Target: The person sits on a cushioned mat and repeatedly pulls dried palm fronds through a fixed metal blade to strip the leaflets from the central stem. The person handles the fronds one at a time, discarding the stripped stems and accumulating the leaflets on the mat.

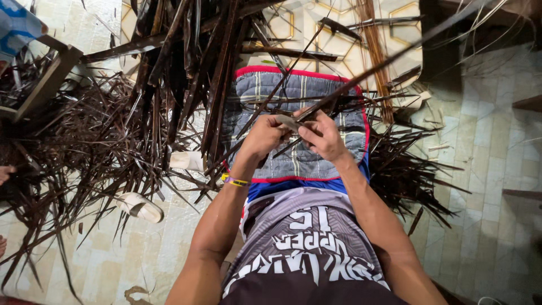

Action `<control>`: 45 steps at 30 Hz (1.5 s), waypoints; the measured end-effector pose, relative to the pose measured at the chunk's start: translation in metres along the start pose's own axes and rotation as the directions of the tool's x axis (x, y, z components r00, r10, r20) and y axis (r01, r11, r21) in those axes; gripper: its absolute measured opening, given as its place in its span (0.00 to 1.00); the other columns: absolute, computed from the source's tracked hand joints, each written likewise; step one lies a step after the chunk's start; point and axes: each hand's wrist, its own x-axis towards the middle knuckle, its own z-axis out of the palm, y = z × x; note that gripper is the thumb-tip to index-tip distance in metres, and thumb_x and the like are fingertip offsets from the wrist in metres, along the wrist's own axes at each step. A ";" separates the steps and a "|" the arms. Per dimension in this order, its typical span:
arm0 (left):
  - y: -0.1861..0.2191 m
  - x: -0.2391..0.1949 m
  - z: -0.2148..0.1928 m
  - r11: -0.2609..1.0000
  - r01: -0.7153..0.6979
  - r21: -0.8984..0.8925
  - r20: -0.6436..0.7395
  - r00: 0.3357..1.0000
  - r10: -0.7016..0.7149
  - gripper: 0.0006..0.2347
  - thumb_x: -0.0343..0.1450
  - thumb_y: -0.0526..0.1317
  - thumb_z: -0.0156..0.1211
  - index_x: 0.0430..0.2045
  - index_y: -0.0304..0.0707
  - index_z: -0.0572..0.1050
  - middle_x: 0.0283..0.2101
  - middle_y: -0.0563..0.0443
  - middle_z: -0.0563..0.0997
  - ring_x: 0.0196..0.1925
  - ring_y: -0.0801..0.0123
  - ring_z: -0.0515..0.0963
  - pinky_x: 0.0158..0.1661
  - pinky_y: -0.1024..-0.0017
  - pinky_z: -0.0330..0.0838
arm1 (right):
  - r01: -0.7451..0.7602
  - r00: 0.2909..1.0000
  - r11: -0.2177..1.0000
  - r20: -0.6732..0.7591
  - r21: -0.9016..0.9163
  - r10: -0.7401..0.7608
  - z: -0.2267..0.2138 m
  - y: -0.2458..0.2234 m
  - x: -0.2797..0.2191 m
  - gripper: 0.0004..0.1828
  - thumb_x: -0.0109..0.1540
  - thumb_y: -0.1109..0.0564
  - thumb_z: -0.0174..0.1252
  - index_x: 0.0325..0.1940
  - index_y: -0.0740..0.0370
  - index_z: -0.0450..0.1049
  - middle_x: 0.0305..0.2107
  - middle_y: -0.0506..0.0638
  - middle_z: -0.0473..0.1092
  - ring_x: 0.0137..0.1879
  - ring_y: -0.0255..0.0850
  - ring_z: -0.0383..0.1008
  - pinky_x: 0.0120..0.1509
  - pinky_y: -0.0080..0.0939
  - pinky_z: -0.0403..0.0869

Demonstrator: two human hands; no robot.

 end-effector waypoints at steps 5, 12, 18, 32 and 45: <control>-0.055 0.027 -0.007 0.998 0.011 0.063 0.004 1.000 -0.012 0.07 0.78 0.29 0.65 0.29 0.31 0.86 0.20 0.48 0.78 0.19 0.76 0.70 0.21 0.78 0.61 | -0.031 0.998 0.999 -0.048 -0.007 0.031 0.008 0.003 -0.005 0.23 0.77 0.60 0.62 0.76 0.68 0.74 0.26 0.58 0.76 0.21 0.35 0.71 0.17 0.27 0.68; -0.018 0.001 0.003 0.931 -0.082 0.357 -0.043 0.994 0.104 0.07 0.77 0.37 0.68 0.29 0.39 0.88 0.23 0.43 0.85 0.27 0.62 0.83 0.32 0.63 0.77 | -0.033 0.990 0.999 -0.136 -0.015 0.030 0.011 0.015 -0.005 0.22 0.77 0.60 0.65 0.76 0.66 0.79 0.25 0.57 0.78 0.17 0.37 0.73 0.16 0.30 0.70; 0.007 -0.020 0.001 0.819 -0.007 0.574 -0.151 0.982 0.115 0.07 0.74 0.43 0.67 0.34 0.46 0.91 0.27 0.48 0.88 0.34 0.53 0.91 0.38 0.58 0.81 | -0.032 0.978 0.995 -0.206 -0.094 0.012 0.007 0.043 -0.003 0.23 0.75 0.60 0.69 0.75 0.63 0.81 0.23 0.56 0.78 0.17 0.37 0.73 0.17 0.32 0.68; 0.014 -0.031 -0.024 0.948 -0.016 0.317 -0.122 0.991 0.058 0.11 0.79 0.38 0.68 0.54 0.39 0.91 0.30 0.45 0.91 0.36 0.65 0.88 0.45 0.65 0.83 | -0.141 0.907 0.990 -0.402 -0.003 0.128 -0.008 0.058 0.003 0.18 0.76 0.55 0.72 0.69 0.65 0.83 0.22 0.57 0.76 0.18 0.42 0.75 0.20 0.39 0.73; 0.036 -0.047 -0.093 0.726 0.158 0.670 -0.163 0.985 -0.064 0.11 0.81 0.41 0.69 0.55 0.58 0.93 0.42 0.40 0.94 0.45 0.45 0.94 0.49 0.52 0.84 | -0.293 0.779 0.896 -0.459 0.333 0.426 -0.037 0.046 0.022 0.11 0.76 0.52 0.71 0.63 0.48 0.84 0.29 0.47 0.74 0.27 0.48 0.81 0.30 0.44 0.79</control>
